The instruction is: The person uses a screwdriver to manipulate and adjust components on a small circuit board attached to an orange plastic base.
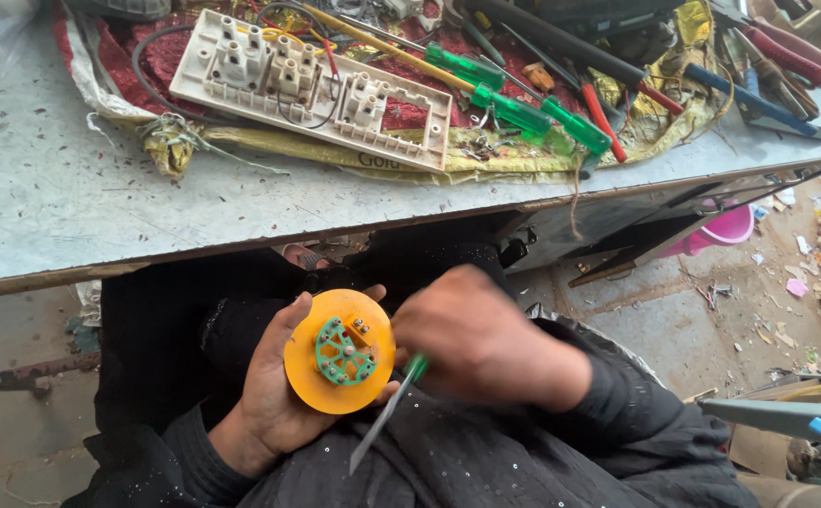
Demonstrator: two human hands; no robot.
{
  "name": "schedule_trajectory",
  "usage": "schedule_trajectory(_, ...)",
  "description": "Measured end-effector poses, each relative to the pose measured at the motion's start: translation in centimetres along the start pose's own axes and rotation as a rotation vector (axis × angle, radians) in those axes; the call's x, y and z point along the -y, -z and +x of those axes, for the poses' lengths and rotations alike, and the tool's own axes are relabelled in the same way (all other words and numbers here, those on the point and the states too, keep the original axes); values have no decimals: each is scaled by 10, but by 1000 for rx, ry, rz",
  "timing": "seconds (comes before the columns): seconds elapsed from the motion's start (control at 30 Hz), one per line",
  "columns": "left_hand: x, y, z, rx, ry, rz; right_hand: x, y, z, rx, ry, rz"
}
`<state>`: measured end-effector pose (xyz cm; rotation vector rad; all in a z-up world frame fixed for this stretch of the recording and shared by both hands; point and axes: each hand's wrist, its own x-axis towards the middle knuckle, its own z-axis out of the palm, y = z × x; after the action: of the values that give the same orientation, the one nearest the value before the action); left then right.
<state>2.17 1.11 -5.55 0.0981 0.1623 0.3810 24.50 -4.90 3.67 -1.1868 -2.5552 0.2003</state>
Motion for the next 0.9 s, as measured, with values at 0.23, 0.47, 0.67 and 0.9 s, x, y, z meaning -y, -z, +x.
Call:
schedule_trajectory(0.23,1,2,-1,90,-96,-31,-84,29,-11,-657,-412,-223)
schedule_trajectory(0.47,4,-1,-6,100,-240,50,-55,35,-11,-589,-495,-18)
schedule_trajectory(0.67,2,-9,-10,76,-402,142,8,34,-3,116,-427,383)
schedule_trajectory(0.9,-2,-10,-14,97,-515,223,20,26,7,363,-432,524)
